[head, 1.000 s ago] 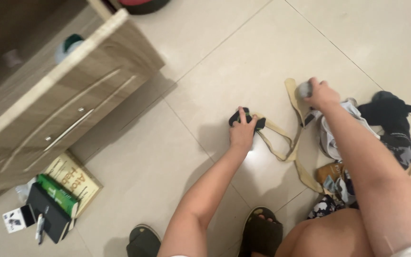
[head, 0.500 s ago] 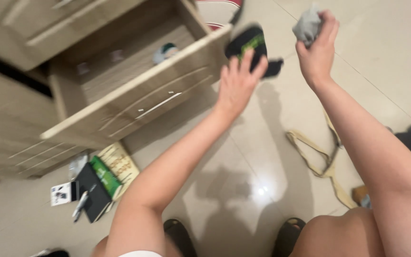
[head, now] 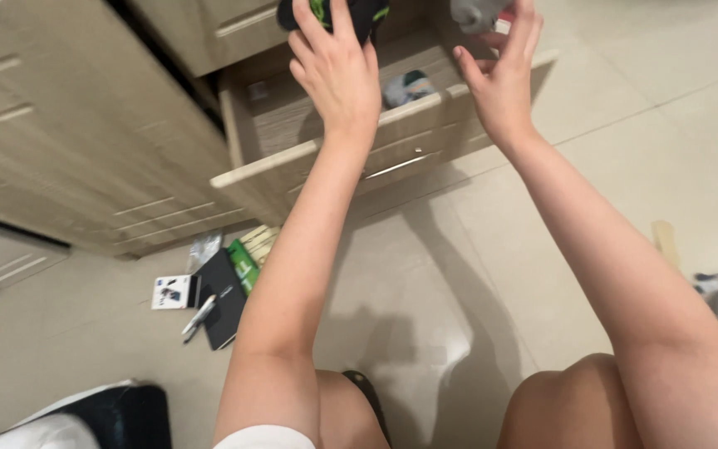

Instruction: The person picks up a computer mouse, a power adapter, a small green bottle, and various clothing items from the floor and places them into a wooden drawer and a white storage cabinet.

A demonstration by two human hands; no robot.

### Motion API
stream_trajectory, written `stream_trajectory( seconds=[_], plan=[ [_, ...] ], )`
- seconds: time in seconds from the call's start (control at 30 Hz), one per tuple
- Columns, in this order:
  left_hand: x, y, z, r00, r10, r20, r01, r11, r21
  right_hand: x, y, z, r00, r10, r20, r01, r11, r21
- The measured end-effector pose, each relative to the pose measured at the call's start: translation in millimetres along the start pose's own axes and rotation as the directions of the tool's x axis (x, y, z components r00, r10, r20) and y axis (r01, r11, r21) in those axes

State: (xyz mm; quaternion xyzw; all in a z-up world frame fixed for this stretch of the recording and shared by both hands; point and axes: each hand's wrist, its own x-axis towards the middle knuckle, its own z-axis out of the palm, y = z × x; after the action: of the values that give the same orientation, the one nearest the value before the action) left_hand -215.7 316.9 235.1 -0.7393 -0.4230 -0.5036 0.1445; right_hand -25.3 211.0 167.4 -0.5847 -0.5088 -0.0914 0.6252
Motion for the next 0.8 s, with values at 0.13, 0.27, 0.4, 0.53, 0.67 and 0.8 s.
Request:
stream_trajectory(
  seconds=[0.13,0.27,0.4,0.53,0.67,0.8],
  plan=[
    [-5.5,-37.4,3.0,0.999,-0.034,0.011,0.033,0.995,0.091,-4.2,-7.9,23.8,0.988,-0.118,0.098,0.120,0.993,-0.013],
    [-9.9,-63.7,7.3,0.998,-0.038,0.046,0.030,0.988,0.153,-8.7,0.7,34.7,0.979,-0.153,0.139,0.161,0.985,-0.055],
    [-14.5,-73.1,11.1,0.995,-0.057,0.079,0.042,0.984,0.171,-14.7,8.6,31.7,0.972,-0.159,0.171,0.176,0.981,-0.087],
    [-24.8,-51.1,21.3,0.990,0.005,0.139,-0.019,0.995,0.100,-15.3,15.3,4.3,0.972,-0.142,0.187,0.178,0.966,-0.188],
    [-44.2,2.7,32.2,0.970,0.146,0.195,-0.147,0.989,-0.011,-15.3,31.0,-54.7,0.984,-0.121,0.129,0.162,0.908,-0.386],
    [-78.0,72.9,34.3,0.923,0.320,0.214,-0.277,0.939,-0.205,-14.2,68.2,-139.7,1.000,0.003,0.030,0.014,0.837,-0.547]
  ],
)
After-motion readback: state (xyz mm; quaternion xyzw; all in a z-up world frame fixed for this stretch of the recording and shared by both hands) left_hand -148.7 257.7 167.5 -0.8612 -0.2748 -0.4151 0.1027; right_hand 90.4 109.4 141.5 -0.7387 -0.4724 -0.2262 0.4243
